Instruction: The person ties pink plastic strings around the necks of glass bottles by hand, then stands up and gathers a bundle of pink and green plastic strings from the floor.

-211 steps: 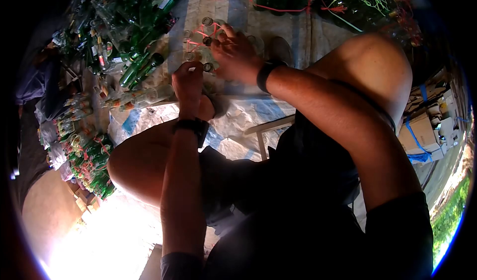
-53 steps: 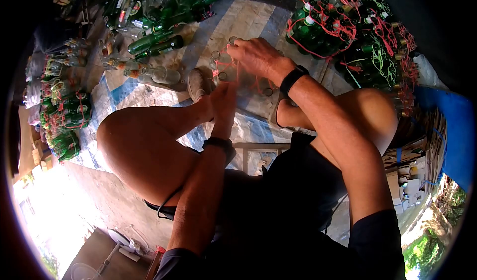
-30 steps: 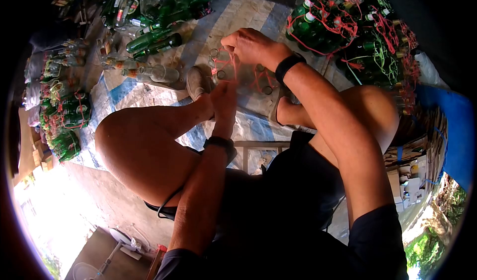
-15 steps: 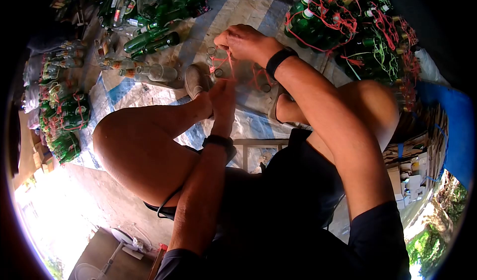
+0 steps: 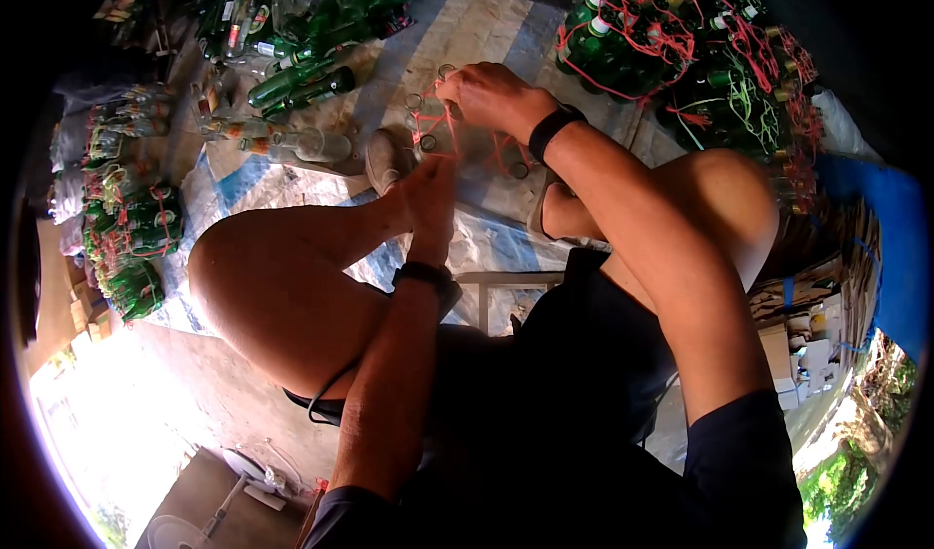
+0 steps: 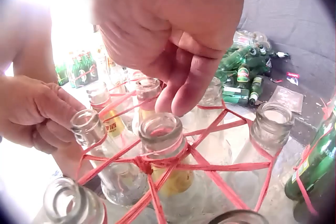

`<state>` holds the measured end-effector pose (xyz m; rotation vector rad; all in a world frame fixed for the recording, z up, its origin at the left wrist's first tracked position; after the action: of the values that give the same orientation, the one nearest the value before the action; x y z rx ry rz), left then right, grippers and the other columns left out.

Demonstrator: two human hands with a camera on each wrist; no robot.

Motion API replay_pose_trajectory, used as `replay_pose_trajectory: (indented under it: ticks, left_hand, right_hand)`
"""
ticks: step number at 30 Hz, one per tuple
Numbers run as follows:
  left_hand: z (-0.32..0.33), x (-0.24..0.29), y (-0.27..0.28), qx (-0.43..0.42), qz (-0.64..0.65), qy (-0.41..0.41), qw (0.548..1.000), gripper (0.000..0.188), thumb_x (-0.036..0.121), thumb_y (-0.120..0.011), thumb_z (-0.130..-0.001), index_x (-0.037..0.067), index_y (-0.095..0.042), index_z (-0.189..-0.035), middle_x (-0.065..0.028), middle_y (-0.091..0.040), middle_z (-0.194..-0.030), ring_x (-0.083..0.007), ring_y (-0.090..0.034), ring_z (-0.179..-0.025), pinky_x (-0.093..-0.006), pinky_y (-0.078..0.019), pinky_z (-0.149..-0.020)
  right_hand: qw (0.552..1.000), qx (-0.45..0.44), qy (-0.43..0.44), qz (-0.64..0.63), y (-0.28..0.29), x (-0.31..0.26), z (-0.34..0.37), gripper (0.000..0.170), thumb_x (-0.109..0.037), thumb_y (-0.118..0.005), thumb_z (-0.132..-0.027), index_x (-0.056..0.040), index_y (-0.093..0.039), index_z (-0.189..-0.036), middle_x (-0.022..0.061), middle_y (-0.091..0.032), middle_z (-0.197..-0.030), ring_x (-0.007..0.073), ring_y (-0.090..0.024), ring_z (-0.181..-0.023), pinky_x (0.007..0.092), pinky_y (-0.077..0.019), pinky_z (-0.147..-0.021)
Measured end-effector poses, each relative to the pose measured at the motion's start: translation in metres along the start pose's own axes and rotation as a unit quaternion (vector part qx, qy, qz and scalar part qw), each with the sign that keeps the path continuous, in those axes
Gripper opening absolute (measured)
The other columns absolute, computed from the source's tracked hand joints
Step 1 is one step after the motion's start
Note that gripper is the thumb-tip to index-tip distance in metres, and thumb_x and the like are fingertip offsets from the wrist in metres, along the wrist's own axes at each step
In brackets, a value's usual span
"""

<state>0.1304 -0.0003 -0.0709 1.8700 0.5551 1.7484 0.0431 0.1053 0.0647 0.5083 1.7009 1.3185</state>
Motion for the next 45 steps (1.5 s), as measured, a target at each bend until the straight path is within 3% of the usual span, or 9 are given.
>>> replay_pose_trajectory:
  ticks: [4, 6, 19, 28, 30, 32, 36, 40, 45]
  left_hand:
    - [-0.005, -0.006, -0.001, -0.045, -0.064, -0.024, 0.997, 0.014, 0.012, -0.059, -0.081, 0.015, -0.071, -0.089, -0.0063, -0.068, -0.087, -0.0264, -0.067, -0.078, -0.0396, -0.0539, -0.07]
    - [-0.004, -0.017, -0.013, -0.213, 0.133, 0.038, 0.967, 0.023, 0.027, -0.054, -0.098, 0.008, -0.065, -0.104, 0.0062, -0.054, -0.077, -0.0027, -0.048, -0.07, -0.0221, -0.0426, -0.06]
    - [-0.001, -0.007, 0.007, -0.072, 0.327, 0.003, 0.942, 0.022, 0.022, -0.062, -0.091, 0.003, -0.073, -0.096, 0.0034, -0.063, -0.08, -0.0051, -0.054, -0.069, -0.0233, -0.0435, -0.059]
    - [0.005, -0.002, 0.018, -0.113, 0.319, 0.283, 0.897, 0.024, 0.022, -0.067, -0.087, 0.0, -0.073, -0.09, 0.003, -0.062, -0.072, -0.0048, -0.051, -0.064, -0.0245, -0.0425, -0.055]
    - [-0.009, 0.037, 0.036, -0.126, 0.293, -0.014, 0.948, 0.023, 0.021, -0.067, -0.087, -0.001, -0.073, -0.089, 0.0037, -0.061, -0.071, -0.0042, -0.05, -0.063, -0.0249, -0.0419, -0.054]
    - [-0.008, 0.032, 0.032, -0.102, 0.303, -0.049, 0.946, 0.024, 0.021, -0.067, -0.087, -0.002, -0.073, -0.09, 0.0033, -0.063, -0.072, -0.0044, -0.051, -0.063, -0.0251, -0.0428, -0.055]
    - [-0.005, 0.052, 0.053, -0.03, 0.306, -0.217, 0.927, 0.025, 0.02, -0.068, -0.086, -0.003, -0.074, -0.092, 0.0005, -0.067, -0.072, -0.0052, -0.055, -0.065, -0.0251, -0.0454, -0.057]
    - [-0.009, 0.02, 0.044, -0.03, 0.27, -0.122, 0.955, 0.025, 0.02, -0.068, -0.085, -0.003, -0.075, -0.093, -0.0014, -0.069, -0.072, -0.0055, -0.057, -0.065, -0.0248, -0.0462, -0.058]
    - [-0.001, 0.061, 0.07, -0.008, 0.27, -0.274, 0.923, 0.022, 0.018, -0.069, -0.083, -0.002, -0.075, -0.088, 0.0005, -0.064, -0.065, -0.006, -0.054, -0.058, -0.0268, -0.0442, -0.052]
  right_hand:
    - [0.998, -0.007, -0.06, -0.019, 0.003, -0.002, 0.018, 0.008, -0.007, -0.057, -0.081, -0.0082, -0.062, -0.088, 0.0093, -0.06, -0.101, 0.0334, -0.065, -0.088, 0.0435, -0.052, -0.074]
    - [0.996, -0.019, -0.08, -0.025, -0.003, 0.003, 0.023, 0.009, -0.014, -0.06, -0.082, -0.0083, -0.061, -0.089, 0.0087, -0.057, -0.101, 0.0324, -0.065, -0.088, 0.0437, -0.0526, -0.074]
    - [0.998, 0.028, -0.05, -0.031, 0.001, -0.003, 0.03, 0.026, 0.01, -0.053, -0.079, -0.0085, -0.06, -0.096, 0.0081, -0.059, -0.1, 0.0328, -0.064, -0.091, 0.0403, -0.0513, -0.074]
    - [0.996, 0.037, -0.034, -0.067, 0.0, -0.001, 0.03, 0.027, 0.013, -0.051, -0.077, -0.006, -0.059, -0.093, 0.0102, -0.059, -0.099, 0.0335, -0.063, -0.092, 0.0402, -0.05, -0.074]
    - [0.996, 0.038, -0.033, -0.073, -0.001, 0.001, 0.03, 0.027, 0.014, -0.051, -0.077, -0.0057, -0.059, -0.093, 0.0108, -0.059, -0.099, 0.0335, -0.063, -0.092, 0.0401, -0.0498, -0.075]
    - [0.997, 0.046, -0.015, -0.059, 0.0, -0.002, 0.031, 0.007, -0.005, -0.056, -0.082, -0.0085, -0.059, -0.088, 0.0098, -0.056, -0.098, 0.032, -0.064, -0.09, 0.04, -0.0519, -0.076]
    - [0.995, 0.047, -0.029, -0.082, 0.0, -0.003, 0.032, 0.026, 0.013, -0.051, -0.077, -0.005, -0.058, -0.094, 0.0115, -0.058, -0.1, 0.0334, -0.062, -0.093, 0.0391, -0.0489, -0.078]
    - [0.997, 0.042, -0.026, -0.064, -0.006, -0.001, 0.033, 0.018, 0.004, -0.053, -0.08, -0.0063, -0.058, -0.095, 0.0112, -0.056, -0.102, 0.0321, -0.062, -0.094, 0.0393, -0.0501, -0.078]
    - [0.998, 0.037, -0.01, -0.04, -0.002, -0.007, 0.036, 0.011, -0.005, -0.058, -0.083, -0.0069, -0.058, -0.093, 0.0111, -0.054, -0.104, 0.0309, -0.064, -0.094, 0.0394, -0.0517, -0.079]
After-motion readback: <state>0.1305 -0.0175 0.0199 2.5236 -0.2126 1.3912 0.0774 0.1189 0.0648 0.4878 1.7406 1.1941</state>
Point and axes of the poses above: each hand's wrist, its own z-axis away from the middle knuckle, its own y-axis out of the back of the hand, x = y × z, the point moved 10 cm from there along -z, towards the middle knuckle
